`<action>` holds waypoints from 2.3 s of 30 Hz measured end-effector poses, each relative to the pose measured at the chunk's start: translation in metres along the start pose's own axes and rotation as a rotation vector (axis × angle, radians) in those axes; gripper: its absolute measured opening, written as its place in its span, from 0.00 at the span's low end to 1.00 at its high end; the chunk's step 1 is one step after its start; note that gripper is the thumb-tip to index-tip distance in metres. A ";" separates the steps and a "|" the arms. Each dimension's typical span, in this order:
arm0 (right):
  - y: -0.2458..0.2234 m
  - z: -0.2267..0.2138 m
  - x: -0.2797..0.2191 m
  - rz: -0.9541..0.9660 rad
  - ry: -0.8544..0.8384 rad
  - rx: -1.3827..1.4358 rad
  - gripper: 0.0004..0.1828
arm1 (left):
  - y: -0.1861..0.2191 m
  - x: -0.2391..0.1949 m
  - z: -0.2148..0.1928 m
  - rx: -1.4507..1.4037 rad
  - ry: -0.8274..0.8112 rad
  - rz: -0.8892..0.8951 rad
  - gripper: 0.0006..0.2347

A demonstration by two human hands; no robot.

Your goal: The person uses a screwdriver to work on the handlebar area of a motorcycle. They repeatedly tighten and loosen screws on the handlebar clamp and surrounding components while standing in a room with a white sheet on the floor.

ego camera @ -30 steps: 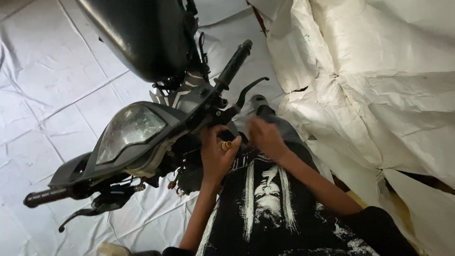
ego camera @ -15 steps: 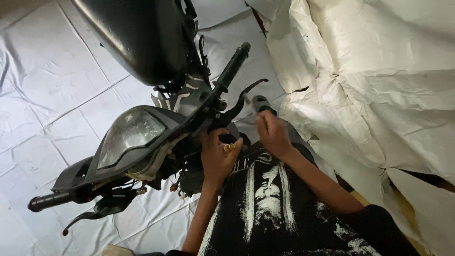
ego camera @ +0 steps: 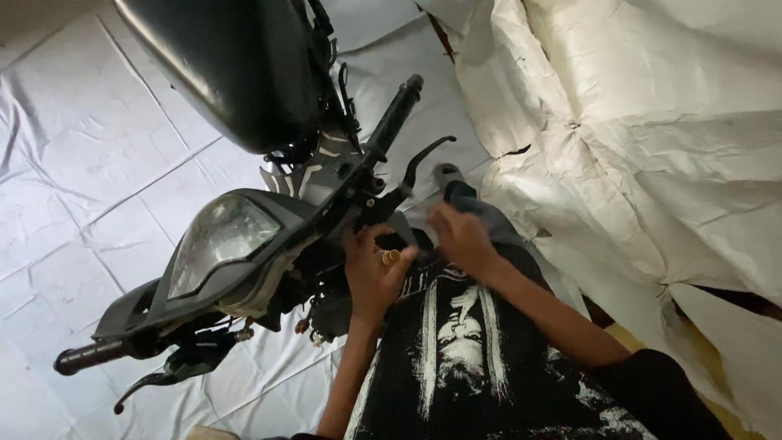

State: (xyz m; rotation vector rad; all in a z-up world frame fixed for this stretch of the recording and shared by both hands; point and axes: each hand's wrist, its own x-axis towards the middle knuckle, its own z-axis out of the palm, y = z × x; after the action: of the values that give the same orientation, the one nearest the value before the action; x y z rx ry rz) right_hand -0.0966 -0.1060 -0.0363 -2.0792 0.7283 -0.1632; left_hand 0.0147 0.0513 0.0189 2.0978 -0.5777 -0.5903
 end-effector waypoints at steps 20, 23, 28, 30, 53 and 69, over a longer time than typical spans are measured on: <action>0.021 -0.011 0.017 0.051 0.056 0.108 0.20 | -0.051 -0.007 0.022 -0.008 0.183 0.093 0.17; 0.025 -0.008 0.019 0.066 0.055 0.105 0.17 | -0.035 -0.003 0.008 0.081 0.144 0.133 0.12; 0.013 -0.005 0.012 -0.002 -0.014 0.104 0.22 | -0.048 -0.006 0.014 0.061 0.095 0.154 0.13; 0.024 -0.009 0.023 0.068 0.110 0.180 0.26 | -0.042 -0.012 0.016 0.079 0.157 0.167 0.17; 0.023 0.006 0.029 0.111 0.068 0.067 0.14 | -0.028 0.004 0.008 -0.052 0.161 0.086 0.19; 0.033 -0.001 0.046 0.236 0.129 0.171 0.17 | -0.019 0.005 0.011 0.004 0.226 0.143 0.19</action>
State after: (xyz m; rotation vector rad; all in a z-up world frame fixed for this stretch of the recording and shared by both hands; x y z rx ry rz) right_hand -0.0735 -0.1466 -0.0693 -1.8175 0.9960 -0.2203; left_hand 0.0150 0.0515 -0.0037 2.0718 -0.5926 -0.2671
